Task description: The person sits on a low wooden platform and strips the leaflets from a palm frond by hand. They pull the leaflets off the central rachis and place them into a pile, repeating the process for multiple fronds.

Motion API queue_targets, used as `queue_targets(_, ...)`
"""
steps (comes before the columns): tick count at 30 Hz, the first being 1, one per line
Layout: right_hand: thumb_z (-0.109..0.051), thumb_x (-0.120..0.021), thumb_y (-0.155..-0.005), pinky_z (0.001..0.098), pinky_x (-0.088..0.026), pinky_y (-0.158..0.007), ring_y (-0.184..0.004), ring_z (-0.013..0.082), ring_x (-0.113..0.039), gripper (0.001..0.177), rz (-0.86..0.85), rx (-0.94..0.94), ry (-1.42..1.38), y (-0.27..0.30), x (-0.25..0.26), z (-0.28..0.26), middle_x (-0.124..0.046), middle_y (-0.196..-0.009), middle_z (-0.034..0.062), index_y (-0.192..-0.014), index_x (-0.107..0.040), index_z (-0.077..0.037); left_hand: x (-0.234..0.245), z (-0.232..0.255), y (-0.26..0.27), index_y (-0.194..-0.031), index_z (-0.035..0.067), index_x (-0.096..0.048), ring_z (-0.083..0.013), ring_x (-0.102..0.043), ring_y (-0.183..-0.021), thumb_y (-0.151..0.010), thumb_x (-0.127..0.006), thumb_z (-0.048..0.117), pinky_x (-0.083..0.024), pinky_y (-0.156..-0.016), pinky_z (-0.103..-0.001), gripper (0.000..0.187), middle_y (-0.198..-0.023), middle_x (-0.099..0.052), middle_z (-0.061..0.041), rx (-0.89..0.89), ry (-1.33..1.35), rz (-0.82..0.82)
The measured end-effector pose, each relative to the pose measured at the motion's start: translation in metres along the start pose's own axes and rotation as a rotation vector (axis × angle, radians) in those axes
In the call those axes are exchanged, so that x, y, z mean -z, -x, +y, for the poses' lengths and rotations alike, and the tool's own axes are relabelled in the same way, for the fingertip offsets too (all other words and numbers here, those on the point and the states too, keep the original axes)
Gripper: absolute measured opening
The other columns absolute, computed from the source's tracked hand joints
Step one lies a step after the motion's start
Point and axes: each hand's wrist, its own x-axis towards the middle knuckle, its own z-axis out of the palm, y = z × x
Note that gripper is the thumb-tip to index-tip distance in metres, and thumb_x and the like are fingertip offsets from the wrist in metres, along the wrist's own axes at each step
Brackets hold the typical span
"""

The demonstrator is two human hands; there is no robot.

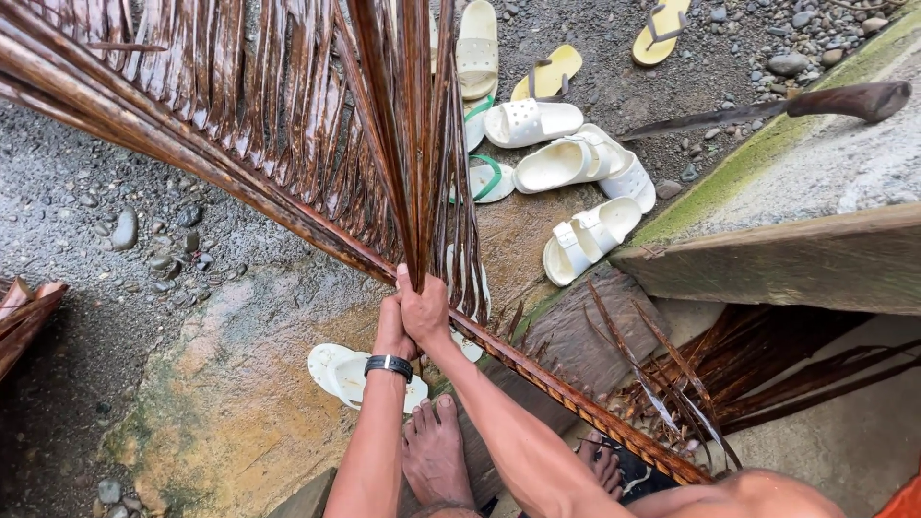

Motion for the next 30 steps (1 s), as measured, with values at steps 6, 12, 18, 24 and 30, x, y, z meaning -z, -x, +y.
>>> queue_targets(6, -0.027, -0.060, -0.104, 0.0365, -0.046, -0.063, -0.061, 0.0228, -0.059, 0.044, -0.023, 0.057, 0.135, 0.055, 0.053, 0.004, -0.059, -0.056, 0.0111, -0.063, -0.061, -0.009, -0.041, 0.000, 0.062, -0.084, 0.043, -0.069, -0.0313, -0.070, -0.073, -0.087, -0.058, 0.076, -0.057, -0.075, -0.050, 0.036, -0.095, -0.077, -0.003, 0.188, 0.125, -0.179)
queue_targets(12, -0.035, -0.063, -0.099, 0.0355, -0.056, -0.069, -0.082, 0.0238, -0.078, 0.037, -0.080, 0.039, 0.146, 0.036, 0.065, -0.122, -0.075, -0.071, 0.0141, -0.077, -0.071, -0.006, -0.023, -0.004, 0.047, -0.116, 0.045, -0.057, -0.0336, -0.074, -0.090, -0.091, -0.052, 0.077, -0.052, -0.074, -0.052, 0.041, -0.108, -0.075, -0.007, 0.208, 0.060, -0.142)
queue_targets(18, -0.037, -0.078, -0.090, 0.0369, -0.049, -0.064, -0.065, 0.0196, -0.060, 0.030, -0.074, 0.120, 0.245, 0.017, 0.088, -0.117, -0.060, -0.060, 0.0075, -0.080, -0.066, -0.010, -0.008, -0.030, 0.065, -0.127, 0.047, -0.050, -0.0431, -0.070, -0.107, -0.092, -0.050, 0.077, -0.049, -0.083, -0.054, 0.046, -0.122, -0.072, -0.006, 0.247, 0.074, -0.150)
queue_targets(24, -0.051, -0.066, -0.093, 0.0549, -0.041, -0.068, -0.079, 0.0465, -0.068, 0.044, -0.214, 0.345, 0.508, -0.011, 0.108, -0.147, -0.066, -0.075, 0.0215, -0.106, -0.056, -0.010, -0.002, -0.025, 0.056, -0.141, 0.052, -0.041, -0.0439, -0.062, -0.124, -0.092, -0.042, 0.081, -0.039, -0.101, -0.057, 0.057, -0.135, -0.068, -0.005, 0.259, -0.006, -0.164)
queue_targets(30, -0.037, -0.047, -0.109, 0.0338, -0.053, -0.055, -0.050, 0.0226, -0.061, 0.035, -0.548, 0.668, 0.822, -0.077, 0.139, -0.234, -0.058, -0.065, 0.0081, -0.107, -0.057, -0.004, 0.014, -0.028, 0.031, -0.134, 0.051, -0.048, -0.0440, -0.059, -0.127, -0.091, -0.045, 0.080, -0.037, -0.104, -0.061, 0.052, -0.132, -0.068, -0.006, 0.279, 0.044, -0.139)
